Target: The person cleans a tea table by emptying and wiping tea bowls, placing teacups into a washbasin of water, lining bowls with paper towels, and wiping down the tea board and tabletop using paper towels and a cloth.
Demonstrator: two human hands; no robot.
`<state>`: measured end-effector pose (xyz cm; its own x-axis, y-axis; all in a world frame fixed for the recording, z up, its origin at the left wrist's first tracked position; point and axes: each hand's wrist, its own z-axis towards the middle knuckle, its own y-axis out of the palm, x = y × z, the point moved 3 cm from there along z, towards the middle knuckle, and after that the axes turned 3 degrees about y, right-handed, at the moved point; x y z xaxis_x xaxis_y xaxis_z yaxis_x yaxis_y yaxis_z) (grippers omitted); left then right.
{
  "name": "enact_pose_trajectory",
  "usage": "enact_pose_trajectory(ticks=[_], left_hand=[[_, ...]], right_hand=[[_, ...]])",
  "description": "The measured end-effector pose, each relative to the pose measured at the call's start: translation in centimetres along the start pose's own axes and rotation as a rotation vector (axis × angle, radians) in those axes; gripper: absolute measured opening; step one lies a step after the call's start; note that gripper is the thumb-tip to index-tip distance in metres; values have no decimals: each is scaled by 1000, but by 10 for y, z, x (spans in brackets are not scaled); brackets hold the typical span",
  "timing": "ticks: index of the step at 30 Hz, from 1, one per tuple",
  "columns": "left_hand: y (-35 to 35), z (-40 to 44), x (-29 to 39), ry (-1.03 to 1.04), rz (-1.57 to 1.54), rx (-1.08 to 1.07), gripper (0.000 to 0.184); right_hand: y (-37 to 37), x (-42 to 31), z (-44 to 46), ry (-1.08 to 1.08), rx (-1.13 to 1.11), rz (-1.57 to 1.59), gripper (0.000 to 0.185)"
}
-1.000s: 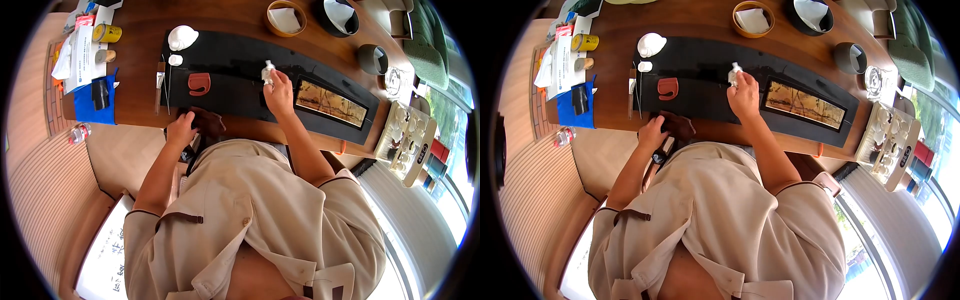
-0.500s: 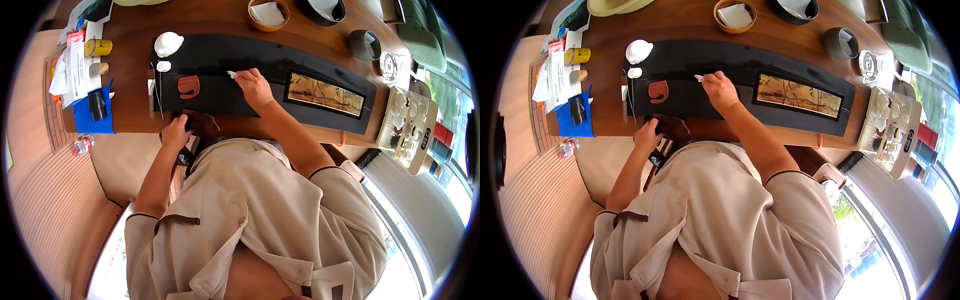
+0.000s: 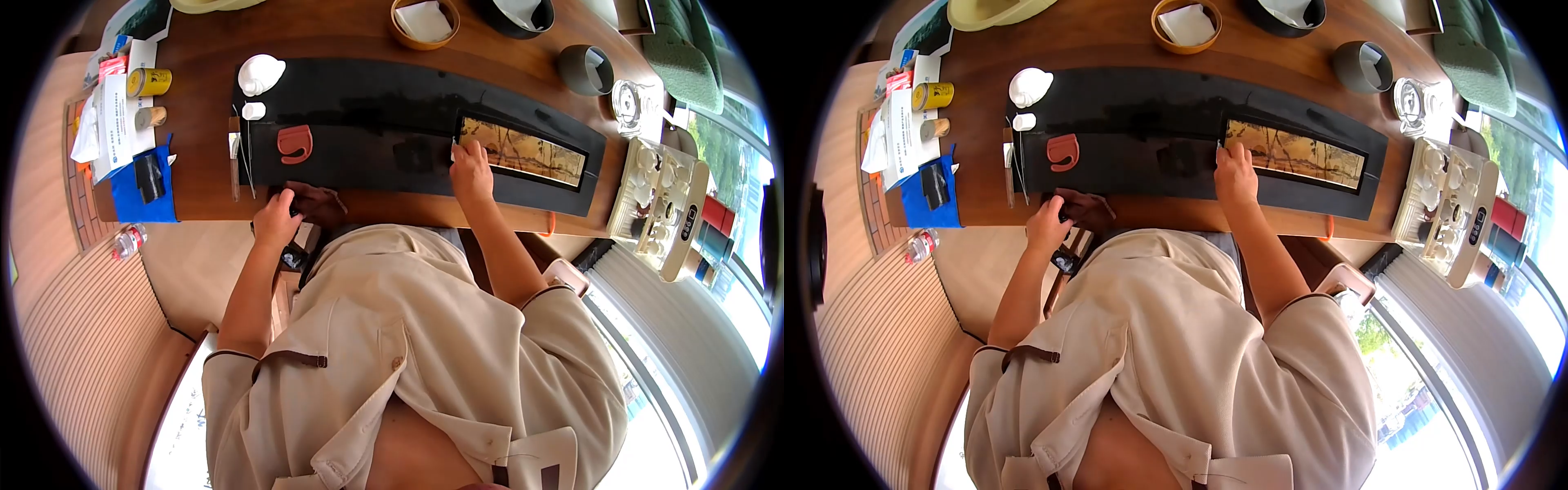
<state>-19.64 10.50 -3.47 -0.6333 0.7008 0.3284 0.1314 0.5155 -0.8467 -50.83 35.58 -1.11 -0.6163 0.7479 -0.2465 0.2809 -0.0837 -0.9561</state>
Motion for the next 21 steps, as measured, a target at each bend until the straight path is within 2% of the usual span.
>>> enact_pose_trajectory(ticks=[6,8,10,11,14,18,20,21], left_hand=[[0,0,0,5,-6,3,46],[-2,0,0,-1,0,-6,45],[-2,-1,1,-6,-13,4,45],[0,-3,0,-7,-16,0,45],[-1,0,-1,18,-37,28,44],[-3,1,0,8,-26,1,44],[-2,-1,0,17,-24,-1,44],[-2,-1,-1,6,-22,-2,44]], right_hand=[[7,5,14,60,-62,69,19],[3,19,11,62,32,263,17],[7,51,10,391,-6,636,8],[-1,56,10,640,-78,1121,4],[-18,68,11,582,97,1476,9],[-25,29,19,509,181,1416,13],[-24,17,14,401,87,703,23],[-17,16,6,203,158,468,24]])
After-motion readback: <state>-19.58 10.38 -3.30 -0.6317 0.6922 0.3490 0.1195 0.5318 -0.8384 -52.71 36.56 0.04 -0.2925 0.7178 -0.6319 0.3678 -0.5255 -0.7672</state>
